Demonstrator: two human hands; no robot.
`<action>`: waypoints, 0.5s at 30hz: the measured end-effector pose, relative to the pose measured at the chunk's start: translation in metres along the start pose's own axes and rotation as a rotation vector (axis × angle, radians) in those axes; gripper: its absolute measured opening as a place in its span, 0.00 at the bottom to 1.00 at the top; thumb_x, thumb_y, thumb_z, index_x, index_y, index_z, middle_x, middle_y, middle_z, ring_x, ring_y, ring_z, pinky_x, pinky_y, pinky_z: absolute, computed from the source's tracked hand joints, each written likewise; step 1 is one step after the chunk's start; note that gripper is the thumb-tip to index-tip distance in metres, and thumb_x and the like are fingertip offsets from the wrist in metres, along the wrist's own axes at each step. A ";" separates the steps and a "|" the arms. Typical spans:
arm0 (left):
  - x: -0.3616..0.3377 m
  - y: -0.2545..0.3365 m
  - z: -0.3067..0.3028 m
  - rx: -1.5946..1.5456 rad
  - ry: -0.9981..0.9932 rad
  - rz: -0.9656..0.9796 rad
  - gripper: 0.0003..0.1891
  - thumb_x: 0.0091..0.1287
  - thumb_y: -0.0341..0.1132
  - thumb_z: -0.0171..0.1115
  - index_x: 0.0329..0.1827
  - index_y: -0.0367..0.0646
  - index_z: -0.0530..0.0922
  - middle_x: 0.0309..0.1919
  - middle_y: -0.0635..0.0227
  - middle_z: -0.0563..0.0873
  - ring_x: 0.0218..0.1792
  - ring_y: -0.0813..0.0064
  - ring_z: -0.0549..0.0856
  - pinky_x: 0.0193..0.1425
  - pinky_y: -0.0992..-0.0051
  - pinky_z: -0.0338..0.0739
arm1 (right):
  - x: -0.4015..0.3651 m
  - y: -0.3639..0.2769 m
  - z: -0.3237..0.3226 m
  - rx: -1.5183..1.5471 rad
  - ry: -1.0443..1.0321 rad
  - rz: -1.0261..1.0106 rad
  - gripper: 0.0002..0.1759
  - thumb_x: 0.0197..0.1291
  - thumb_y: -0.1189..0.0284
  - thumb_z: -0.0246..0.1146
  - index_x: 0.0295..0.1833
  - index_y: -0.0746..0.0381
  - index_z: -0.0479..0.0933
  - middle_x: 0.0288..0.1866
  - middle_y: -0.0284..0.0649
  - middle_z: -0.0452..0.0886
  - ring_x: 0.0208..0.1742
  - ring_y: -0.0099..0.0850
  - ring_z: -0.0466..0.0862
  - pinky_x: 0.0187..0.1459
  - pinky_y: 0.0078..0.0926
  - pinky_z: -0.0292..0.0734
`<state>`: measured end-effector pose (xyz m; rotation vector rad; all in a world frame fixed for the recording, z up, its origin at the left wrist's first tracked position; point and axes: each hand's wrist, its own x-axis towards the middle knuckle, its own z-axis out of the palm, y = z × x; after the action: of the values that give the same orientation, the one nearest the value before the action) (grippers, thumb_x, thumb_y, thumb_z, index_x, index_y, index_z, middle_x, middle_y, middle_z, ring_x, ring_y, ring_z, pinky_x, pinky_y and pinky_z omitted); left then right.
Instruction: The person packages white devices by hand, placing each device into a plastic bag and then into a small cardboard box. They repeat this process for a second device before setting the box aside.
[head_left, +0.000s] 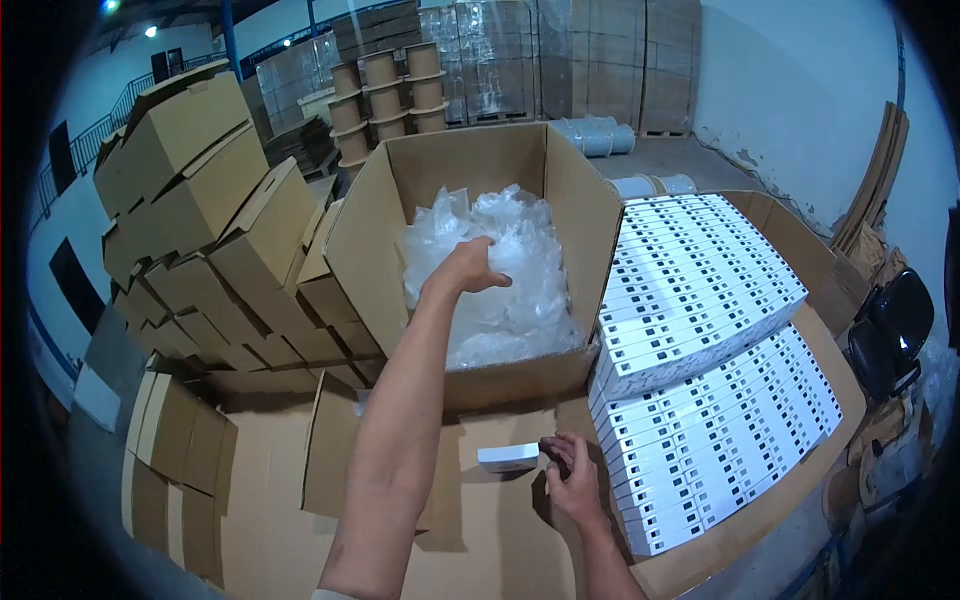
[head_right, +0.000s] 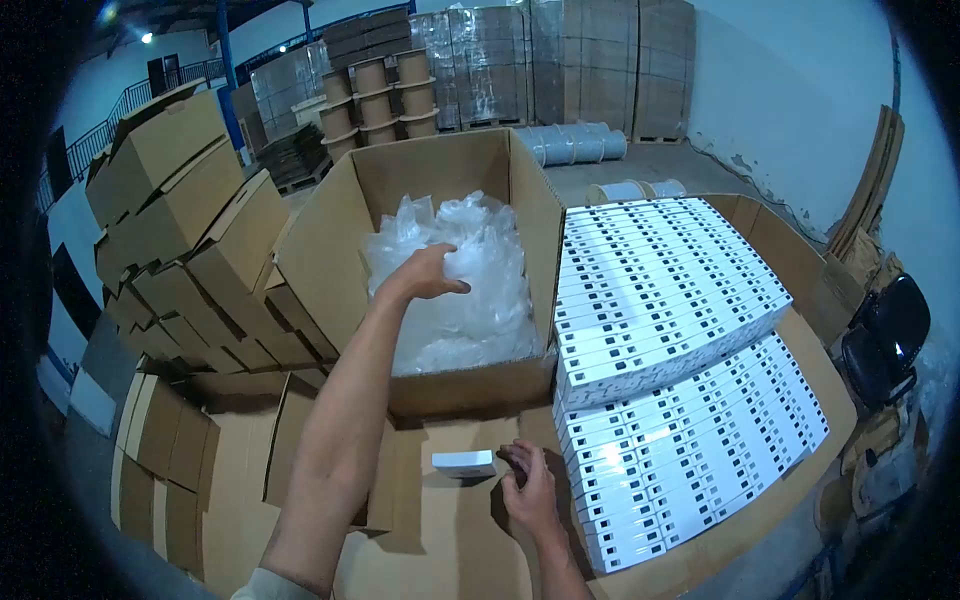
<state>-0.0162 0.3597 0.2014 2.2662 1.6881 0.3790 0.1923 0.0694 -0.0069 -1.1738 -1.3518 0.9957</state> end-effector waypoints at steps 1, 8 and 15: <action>0.000 0.002 -0.009 -0.018 -0.092 -0.008 0.48 0.55 0.49 0.84 0.74 0.31 0.71 0.70 0.39 0.78 0.70 0.45 0.78 0.74 0.57 0.75 | 0.000 0.001 0.000 0.007 -0.003 0.005 0.28 0.60 0.86 0.55 0.69 0.70 0.67 0.62 0.57 0.83 0.67 0.44 0.84 0.71 0.39 0.78; -0.003 0.000 -0.029 -0.583 0.110 -0.075 0.47 0.63 0.58 0.77 0.74 0.29 0.72 0.67 0.42 0.80 0.70 0.54 0.78 0.74 0.63 0.71 | 0.000 0.000 -0.001 0.003 -0.008 0.022 0.29 0.60 0.85 0.56 0.69 0.71 0.66 0.62 0.55 0.83 0.66 0.42 0.85 0.70 0.38 0.79; 0.010 -0.026 -0.026 -0.472 0.394 -0.008 0.26 0.69 0.41 0.72 0.59 0.26 0.80 0.50 0.51 0.89 0.52 0.61 0.87 0.58 0.63 0.80 | -0.001 0.000 0.000 -0.001 -0.007 0.001 0.29 0.60 0.85 0.57 0.69 0.70 0.66 0.61 0.54 0.83 0.66 0.42 0.85 0.70 0.38 0.78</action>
<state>-0.0459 0.3786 0.2156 1.9160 1.5553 1.1507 0.1925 0.0686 -0.0072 -1.1729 -1.3571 1.0012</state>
